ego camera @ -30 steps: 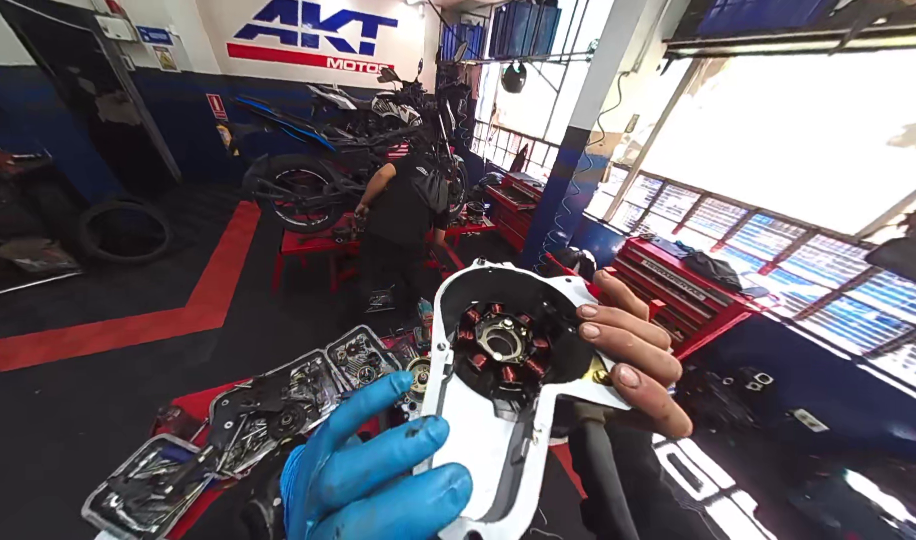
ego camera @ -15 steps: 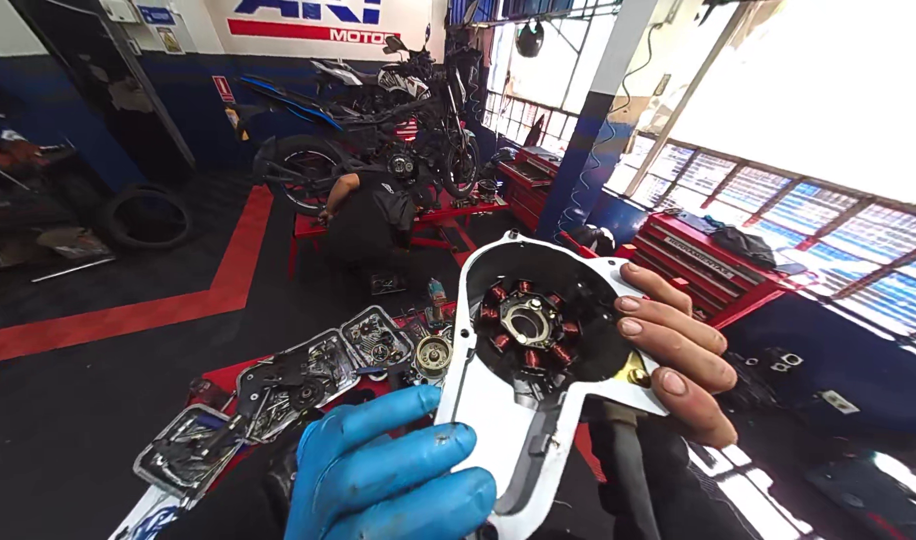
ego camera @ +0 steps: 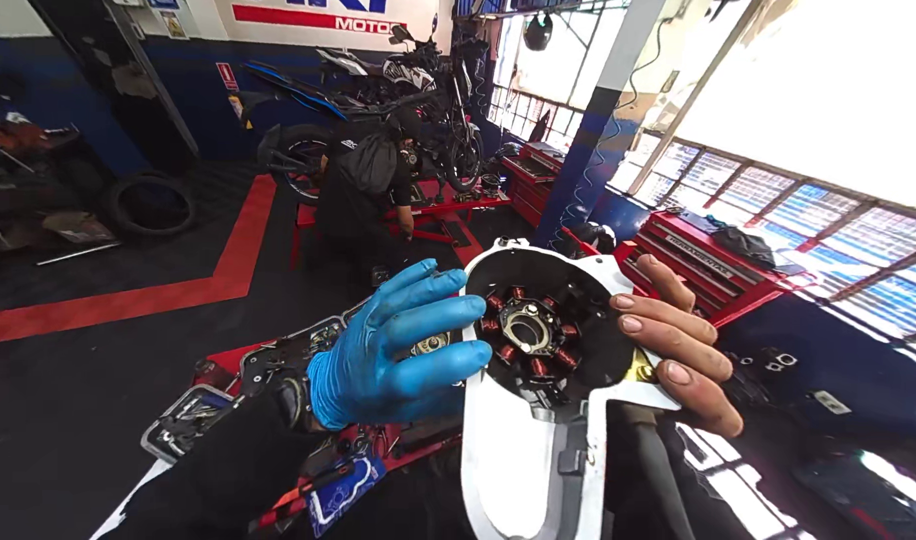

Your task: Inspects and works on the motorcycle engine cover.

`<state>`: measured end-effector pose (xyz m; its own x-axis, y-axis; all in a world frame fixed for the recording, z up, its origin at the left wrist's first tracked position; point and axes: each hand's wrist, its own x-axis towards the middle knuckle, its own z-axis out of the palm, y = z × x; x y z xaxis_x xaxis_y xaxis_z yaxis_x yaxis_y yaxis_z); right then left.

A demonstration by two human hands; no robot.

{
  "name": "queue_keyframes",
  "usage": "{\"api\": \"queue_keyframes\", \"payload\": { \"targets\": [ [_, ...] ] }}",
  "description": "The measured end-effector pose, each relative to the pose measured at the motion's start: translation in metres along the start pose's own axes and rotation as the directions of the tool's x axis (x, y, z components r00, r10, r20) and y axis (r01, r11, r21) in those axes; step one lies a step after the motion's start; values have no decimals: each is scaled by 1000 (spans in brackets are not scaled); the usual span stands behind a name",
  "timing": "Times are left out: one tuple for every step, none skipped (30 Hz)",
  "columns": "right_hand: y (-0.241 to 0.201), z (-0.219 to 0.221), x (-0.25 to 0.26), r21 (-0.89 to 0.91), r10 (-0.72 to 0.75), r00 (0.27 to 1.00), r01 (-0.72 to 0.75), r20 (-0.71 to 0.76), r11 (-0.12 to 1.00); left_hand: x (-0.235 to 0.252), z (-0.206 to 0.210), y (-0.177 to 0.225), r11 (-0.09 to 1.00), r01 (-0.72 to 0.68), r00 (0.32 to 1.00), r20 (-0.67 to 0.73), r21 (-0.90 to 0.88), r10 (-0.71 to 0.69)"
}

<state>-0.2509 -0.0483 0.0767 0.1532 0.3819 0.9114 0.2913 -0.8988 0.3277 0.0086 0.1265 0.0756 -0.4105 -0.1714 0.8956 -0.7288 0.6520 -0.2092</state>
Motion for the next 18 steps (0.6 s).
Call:
{"api": "queue_keyframes", "payload": {
  "targets": [
    [-1,0,-1,2,-3,1000,3,-8,1000,0,1,1,1000,-6,1000,-17,-13,5],
    [-2,0,-1,4,0,1000,0,-11,1000,1,1,2,1000,-11,1000,-22,-23,10],
    [-3,-1,-2,10,7,1000,-7,-10,1000,2,1,3,999,-14,1000,-18,-41,13],
    [-5,-2,-2,19,16,1000,-16,-15,1000,2,2,4,998,-14,1000,-9,-58,14],
    [-8,-2,-3,28,26,999,-25,-28,999,3,2,6,997,-14,1000,5,-71,14],
    [-11,-2,-2,33,35,998,-33,-44,999,3,3,8,997,-18,1000,12,-81,19],
    [-14,-1,-3,44,39,997,-37,-59,998,3,4,11,996,-22,1000,11,-81,23],
    [-17,-2,-3,61,40,997,-36,-65,997,2,5,14,996,-35,999,1,-76,35],
    [-19,-2,-3,73,40,997,-35,-68,997,3,7,16,996,-53,999,-7,-65,52],
    [-21,-2,-3,81,43,996,-37,-75,996,4,7,17,996,-70,997,-14,-57,69],
    [-24,-1,-4,88,45,995,-37,-84,995,4,7,20,995,-81,997,-20,-49,80],
    [-25,0,-5,95,42,995,-34,-91,995,5,7,22,995,-87,996,-33,-44,86],
    [-26,1,-6,103,35,994,-24,-102,994,5,7,23,995,-90,995,-44,-48,88],
    [-26,3,-6,112,24,992,-10,-122,994,4,7,23,994,-95,995,-49,-59,92],
    [-26,4,-6,113,10,990,6,-143,994,3,6,24,992,-100,994,-44,-77,97],
    [-26,4,-6,106,0,989,16,-149,994,3,6,25,990,-103,994,-36,-93,100],
    [-27,3,-6,101,-8,989,23,-147,995,2,6,26,989,-104,994,-33,-107,101],
    [-28,2,-6,94,-15,990,28,-143,995,2,6,27,987,-102,994,-38,-123,98]
  ]
}}
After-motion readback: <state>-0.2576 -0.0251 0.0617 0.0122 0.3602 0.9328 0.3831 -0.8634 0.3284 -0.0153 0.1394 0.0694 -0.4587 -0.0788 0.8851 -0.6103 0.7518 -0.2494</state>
